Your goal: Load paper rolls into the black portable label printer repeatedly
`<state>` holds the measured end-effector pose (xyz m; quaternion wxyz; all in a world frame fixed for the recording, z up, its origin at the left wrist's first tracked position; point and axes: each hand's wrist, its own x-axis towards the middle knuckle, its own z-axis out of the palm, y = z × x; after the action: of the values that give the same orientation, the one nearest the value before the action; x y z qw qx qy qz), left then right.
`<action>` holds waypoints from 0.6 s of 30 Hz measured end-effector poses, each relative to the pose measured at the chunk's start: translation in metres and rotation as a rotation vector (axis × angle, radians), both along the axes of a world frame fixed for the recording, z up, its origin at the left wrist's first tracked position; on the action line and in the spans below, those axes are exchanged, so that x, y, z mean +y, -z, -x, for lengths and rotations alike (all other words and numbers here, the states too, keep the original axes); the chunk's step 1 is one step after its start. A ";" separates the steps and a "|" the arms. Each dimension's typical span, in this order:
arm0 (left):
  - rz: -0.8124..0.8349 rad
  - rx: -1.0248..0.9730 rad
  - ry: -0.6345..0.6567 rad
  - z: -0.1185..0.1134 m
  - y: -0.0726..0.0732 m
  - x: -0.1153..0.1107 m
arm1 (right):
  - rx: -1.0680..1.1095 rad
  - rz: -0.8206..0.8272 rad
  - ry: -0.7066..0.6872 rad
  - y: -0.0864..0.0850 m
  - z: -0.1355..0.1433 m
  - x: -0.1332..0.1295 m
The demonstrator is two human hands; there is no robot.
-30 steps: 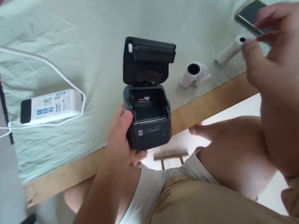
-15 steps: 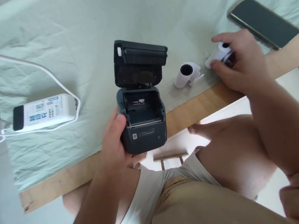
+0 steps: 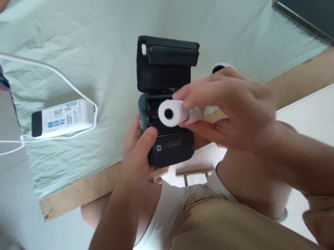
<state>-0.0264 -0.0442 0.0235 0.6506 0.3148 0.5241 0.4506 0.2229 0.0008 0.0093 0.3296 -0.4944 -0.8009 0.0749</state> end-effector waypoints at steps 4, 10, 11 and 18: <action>-0.069 0.006 -0.060 0.002 0.003 -0.001 | -0.007 -0.085 -0.147 -0.009 0.051 -0.002; -0.056 -0.032 -0.065 0.001 0.005 0.000 | 0.070 -0.233 -0.207 -0.020 0.066 -0.007; -0.055 -0.037 -0.061 0.000 0.005 0.001 | 0.082 -0.252 -0.208 -0.021 0.065 -0.009; -0.119 -0.087 -0.008 0.003 0.008 -0.001 | 0.100 -0.261 -0.309 -0.010 0.071 -0.025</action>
<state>-0.0298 -0.0452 0.0156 0.6509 0.3308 0.4690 0.4968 0.1522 -0.0237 0.0193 0.4148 -0.3145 -0.8527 0.0446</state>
